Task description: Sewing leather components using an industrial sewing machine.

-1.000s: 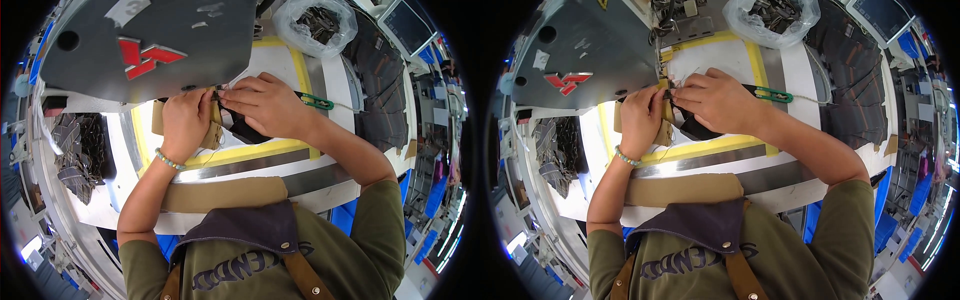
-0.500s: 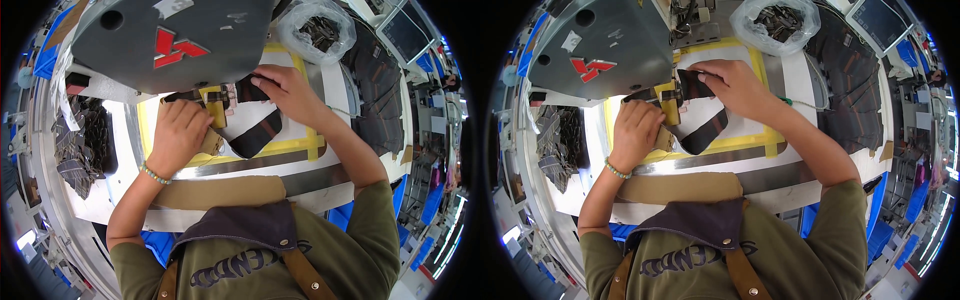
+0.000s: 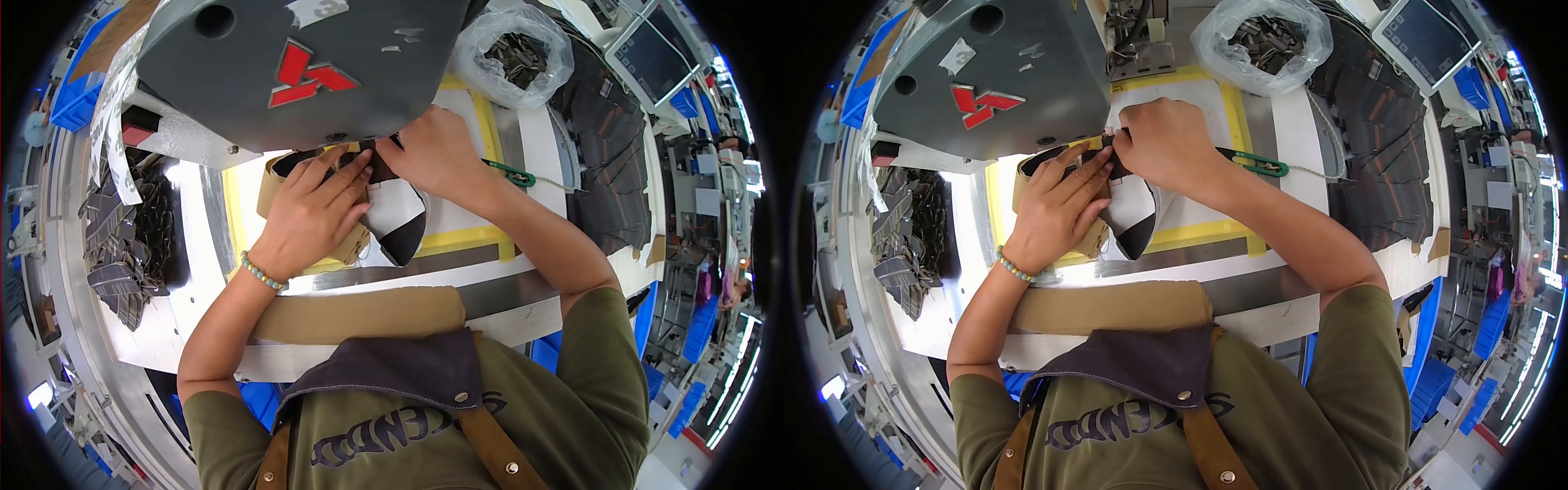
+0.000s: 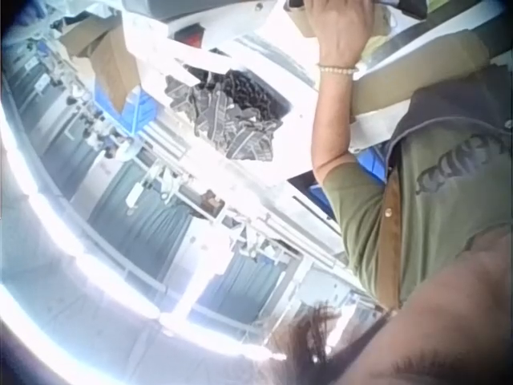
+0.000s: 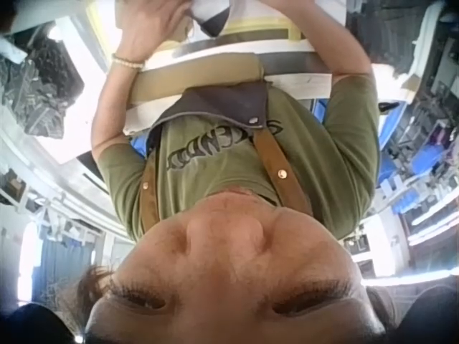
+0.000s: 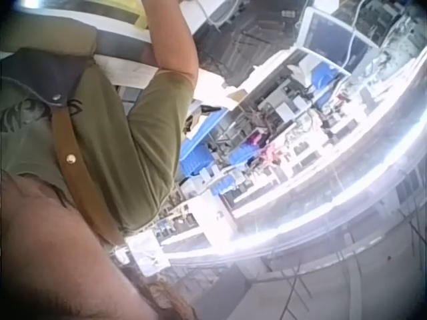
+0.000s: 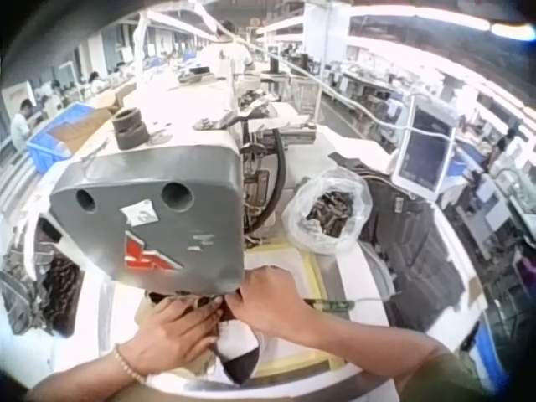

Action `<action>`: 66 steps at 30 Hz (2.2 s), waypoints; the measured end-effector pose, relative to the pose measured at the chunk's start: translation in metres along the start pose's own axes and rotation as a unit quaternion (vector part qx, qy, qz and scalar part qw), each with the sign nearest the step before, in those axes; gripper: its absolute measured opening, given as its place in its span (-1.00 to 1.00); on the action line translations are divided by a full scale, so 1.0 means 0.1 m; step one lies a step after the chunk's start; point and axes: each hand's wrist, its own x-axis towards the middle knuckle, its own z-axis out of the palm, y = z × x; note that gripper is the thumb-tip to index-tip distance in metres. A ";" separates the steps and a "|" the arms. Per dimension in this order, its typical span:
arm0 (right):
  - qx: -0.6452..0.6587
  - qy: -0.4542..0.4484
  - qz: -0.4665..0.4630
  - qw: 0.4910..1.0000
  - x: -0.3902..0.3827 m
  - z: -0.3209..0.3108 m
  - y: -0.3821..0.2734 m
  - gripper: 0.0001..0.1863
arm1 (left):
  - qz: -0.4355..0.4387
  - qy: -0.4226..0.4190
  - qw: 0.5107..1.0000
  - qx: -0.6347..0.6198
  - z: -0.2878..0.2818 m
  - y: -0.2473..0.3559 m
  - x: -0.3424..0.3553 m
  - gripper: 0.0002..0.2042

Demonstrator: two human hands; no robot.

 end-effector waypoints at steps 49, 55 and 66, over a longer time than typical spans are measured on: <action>-0.016 -0.045 -0.320 0.946 -0.23 -0.19 0.51 -0.54 | -0.091 0.030 0.992 -0.088 -0.07 -0.15 -0.03 -0.68; -0.021 -0.048 -0.334 0.941 -0.22 -0.19 0.51 -0.42 | -0.048 -0.051 0.997 -0.012 -0.09 -0.10 0.02 -0.60; 0.013 -0.040 -0.331 0.943 -0.21 -0.19 0.51 -0.46 | -0.043 -0.054 0.998 -0.002 -0.06 -0.11 0.01 -0.62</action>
